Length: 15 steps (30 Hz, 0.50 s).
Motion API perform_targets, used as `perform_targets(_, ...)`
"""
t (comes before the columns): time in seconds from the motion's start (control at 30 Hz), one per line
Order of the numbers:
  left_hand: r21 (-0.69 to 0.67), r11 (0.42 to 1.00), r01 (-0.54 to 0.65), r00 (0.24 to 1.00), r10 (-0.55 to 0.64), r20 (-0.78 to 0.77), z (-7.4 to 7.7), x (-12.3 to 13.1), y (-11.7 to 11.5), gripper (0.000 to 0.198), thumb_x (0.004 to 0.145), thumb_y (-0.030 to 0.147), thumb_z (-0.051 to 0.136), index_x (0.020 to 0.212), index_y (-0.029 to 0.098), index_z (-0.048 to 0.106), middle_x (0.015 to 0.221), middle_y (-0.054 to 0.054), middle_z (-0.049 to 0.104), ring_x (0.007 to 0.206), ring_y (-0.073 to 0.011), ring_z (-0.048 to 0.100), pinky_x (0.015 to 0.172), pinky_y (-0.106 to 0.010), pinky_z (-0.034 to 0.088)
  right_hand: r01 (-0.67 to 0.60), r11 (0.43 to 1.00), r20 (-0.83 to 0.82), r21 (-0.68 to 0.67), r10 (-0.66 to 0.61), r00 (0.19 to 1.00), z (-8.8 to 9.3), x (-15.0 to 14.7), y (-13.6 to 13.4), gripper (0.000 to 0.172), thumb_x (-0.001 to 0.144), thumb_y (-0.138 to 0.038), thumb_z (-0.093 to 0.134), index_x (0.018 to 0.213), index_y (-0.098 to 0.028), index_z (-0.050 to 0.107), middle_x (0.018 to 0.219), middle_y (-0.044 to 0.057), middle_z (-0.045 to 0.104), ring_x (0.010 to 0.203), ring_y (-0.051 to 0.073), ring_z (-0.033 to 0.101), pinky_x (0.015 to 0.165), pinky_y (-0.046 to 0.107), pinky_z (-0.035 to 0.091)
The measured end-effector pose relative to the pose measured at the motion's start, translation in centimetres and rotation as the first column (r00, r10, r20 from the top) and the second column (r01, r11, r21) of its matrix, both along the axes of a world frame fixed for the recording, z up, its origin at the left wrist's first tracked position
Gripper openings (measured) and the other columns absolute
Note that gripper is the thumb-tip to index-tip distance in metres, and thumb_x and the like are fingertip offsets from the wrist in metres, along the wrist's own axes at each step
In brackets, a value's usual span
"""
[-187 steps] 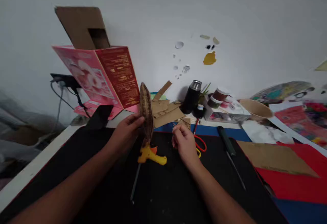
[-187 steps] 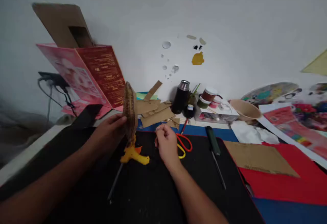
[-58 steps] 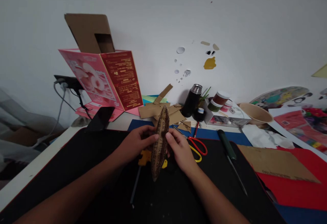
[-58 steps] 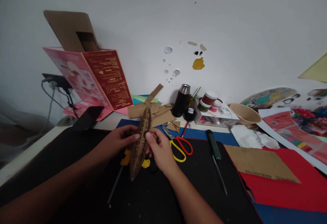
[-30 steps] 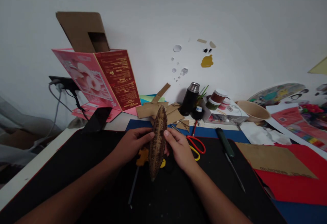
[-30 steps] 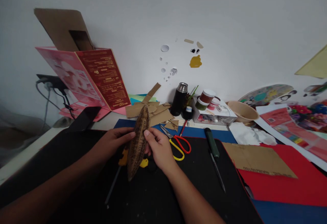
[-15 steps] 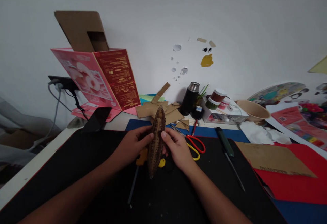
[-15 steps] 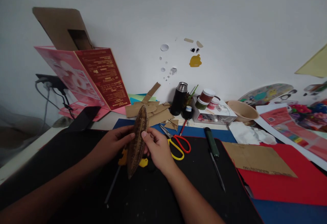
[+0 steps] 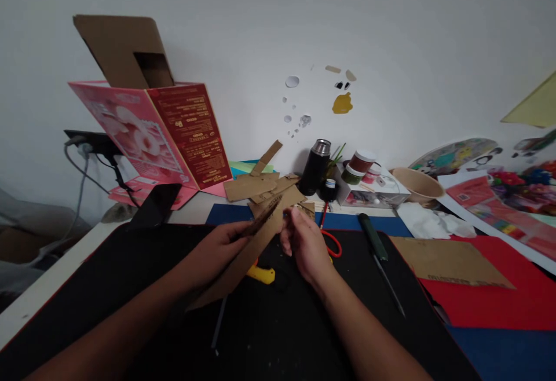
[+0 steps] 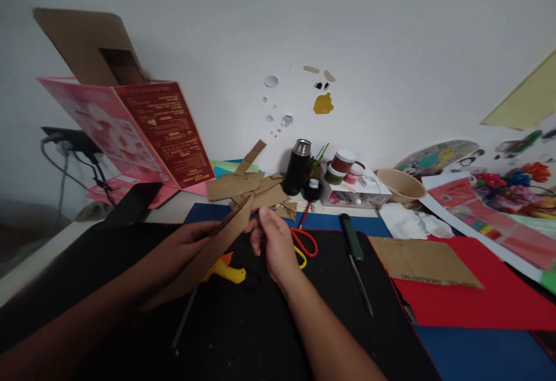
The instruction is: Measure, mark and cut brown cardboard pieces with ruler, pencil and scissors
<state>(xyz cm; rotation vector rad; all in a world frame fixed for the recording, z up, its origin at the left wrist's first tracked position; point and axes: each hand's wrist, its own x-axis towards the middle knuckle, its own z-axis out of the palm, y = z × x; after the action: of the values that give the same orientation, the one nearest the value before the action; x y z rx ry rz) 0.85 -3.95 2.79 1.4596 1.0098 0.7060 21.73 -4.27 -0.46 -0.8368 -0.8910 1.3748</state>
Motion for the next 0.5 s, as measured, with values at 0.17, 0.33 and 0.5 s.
perform_targets(0.17,-0.197,0.98,0.04,0.999,-0.033,0.04,-1.0,0.2,-0.2,0.052,0.08,0.063,0.081,0.115,0.025,0.087,0.094,-0.006,0.083,0.083,-0.0254,0.071,0.071,-0.032,0.052,-0.033,0.999,-0.06,-0.027,0.031,0.998,0.6,0.1,0.0,0.053,0.083,-0.068,0.086,0.088,-0.02,0.066,0.066,-0.005,0.056,0.044,0.007,0.04,0.038,0.019,0.023)
perform_targets(0.33,-0.272,0.961,0.052,0.996,-0.029,0.088,-1.5,0.4,-0.2,0.05,0.074,0.059,0.086,0.11,0.024,0.087,0.093,-0.006,0.082,0.076,-0.0215,0.068,0.069,-0.03,0.05,-0.043,0.998,-0.065,-0.04,0.04,0.997,0.7,0.2,-0.1,0.055,0.081,-0.069,0.087,0.097,-0.019,0.072,0.059,-0.008,0.05,0.043,0.007,0.035,0.039,0.019,0.019)
perform_targets(0.5,-0.302,0.947,0.109,0.992,-0.083,0.098,-2.2,0.1,0.1,0.052,0.076,0.055,0.082,0.116,0.022,0.086,0.087,-0.008,0.08,0.072,-0.0212,0.068,0.066,-0.031,0.05,-0.031,0.998,-0.049,-0.048,0.029,0.998,0.4,0.3,0.0,0.055,0.08,-0.068,0.088,0.095,-0.018,0.074,0.055,-0.008,0.05,0.042,0.006,0.034,0.041,0.02,0.018)
